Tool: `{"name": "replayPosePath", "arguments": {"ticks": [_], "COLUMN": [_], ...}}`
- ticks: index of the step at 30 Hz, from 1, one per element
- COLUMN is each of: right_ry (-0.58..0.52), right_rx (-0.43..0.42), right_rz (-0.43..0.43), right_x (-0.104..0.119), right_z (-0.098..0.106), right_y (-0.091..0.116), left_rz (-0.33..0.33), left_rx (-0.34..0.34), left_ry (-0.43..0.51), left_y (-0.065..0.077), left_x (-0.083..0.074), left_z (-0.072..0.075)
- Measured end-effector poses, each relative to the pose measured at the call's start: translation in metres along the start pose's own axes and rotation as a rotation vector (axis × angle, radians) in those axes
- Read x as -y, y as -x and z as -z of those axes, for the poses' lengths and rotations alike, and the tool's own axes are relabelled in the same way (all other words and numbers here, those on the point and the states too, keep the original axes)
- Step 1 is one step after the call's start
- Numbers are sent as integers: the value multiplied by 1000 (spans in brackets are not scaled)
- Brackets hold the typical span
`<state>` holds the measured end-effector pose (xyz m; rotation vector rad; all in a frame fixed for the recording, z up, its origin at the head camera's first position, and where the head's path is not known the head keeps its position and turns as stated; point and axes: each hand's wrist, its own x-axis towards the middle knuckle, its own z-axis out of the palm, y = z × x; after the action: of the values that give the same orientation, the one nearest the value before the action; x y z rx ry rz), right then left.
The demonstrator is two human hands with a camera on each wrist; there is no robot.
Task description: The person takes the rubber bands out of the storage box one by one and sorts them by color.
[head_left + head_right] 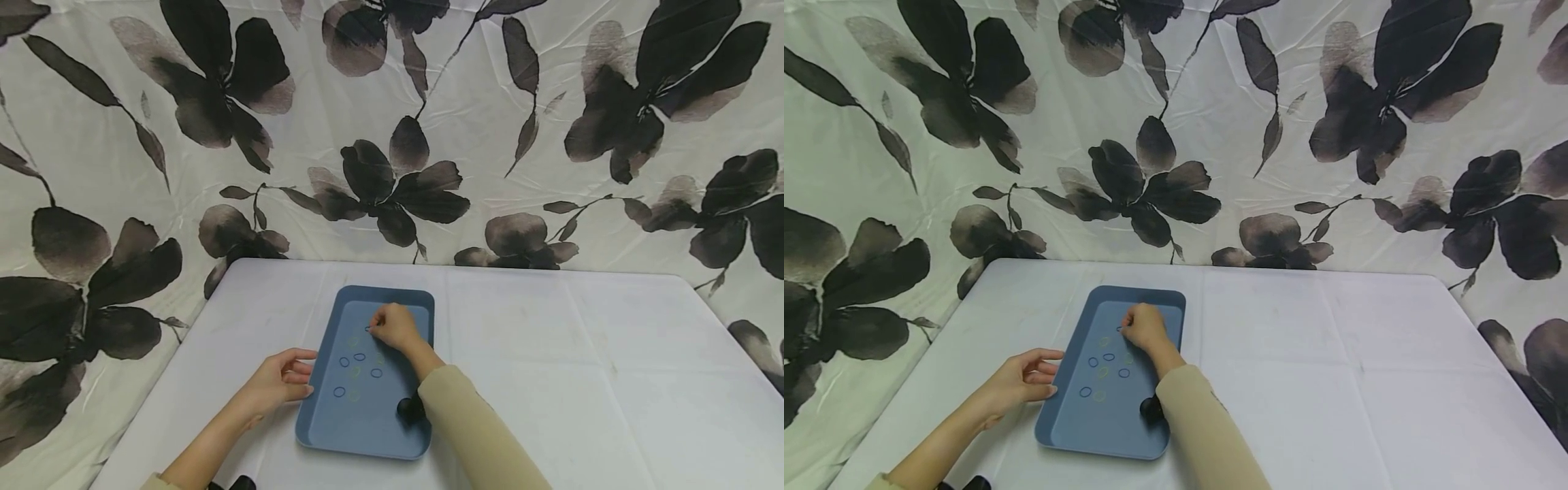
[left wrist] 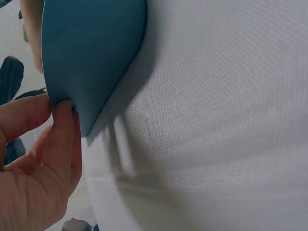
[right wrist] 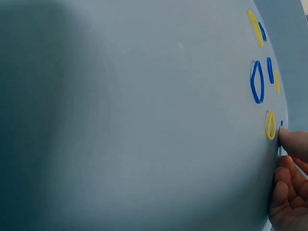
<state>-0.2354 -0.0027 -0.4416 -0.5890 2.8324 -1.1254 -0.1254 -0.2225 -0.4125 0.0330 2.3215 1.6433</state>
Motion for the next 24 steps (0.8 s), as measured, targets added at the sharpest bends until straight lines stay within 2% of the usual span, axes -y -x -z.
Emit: {"name": "replayPosePath", "arguments": {"ticks": [5,11,16,20,24], "right_ry": [71,108,122,67,-35], "right_rx": [18,87,108,93,91], "right_rz": [57,44,63,79,55], "right_x": [4,7,6,6,6], "right_z": [-2,-3,-3,1,7], "right_y": [0,-1,0,1,2], "left_rz": [4,3,12,24,30], "left_rx": [-2,-2,-10,-28,-32], "left_ry": [-4,-2,-6,-13,-12], "left_y": [1,0,-1,-2,-1], "left_x": [-1,0,1,0,-2], "left_z": [1,0,-1,-2,-2]}}
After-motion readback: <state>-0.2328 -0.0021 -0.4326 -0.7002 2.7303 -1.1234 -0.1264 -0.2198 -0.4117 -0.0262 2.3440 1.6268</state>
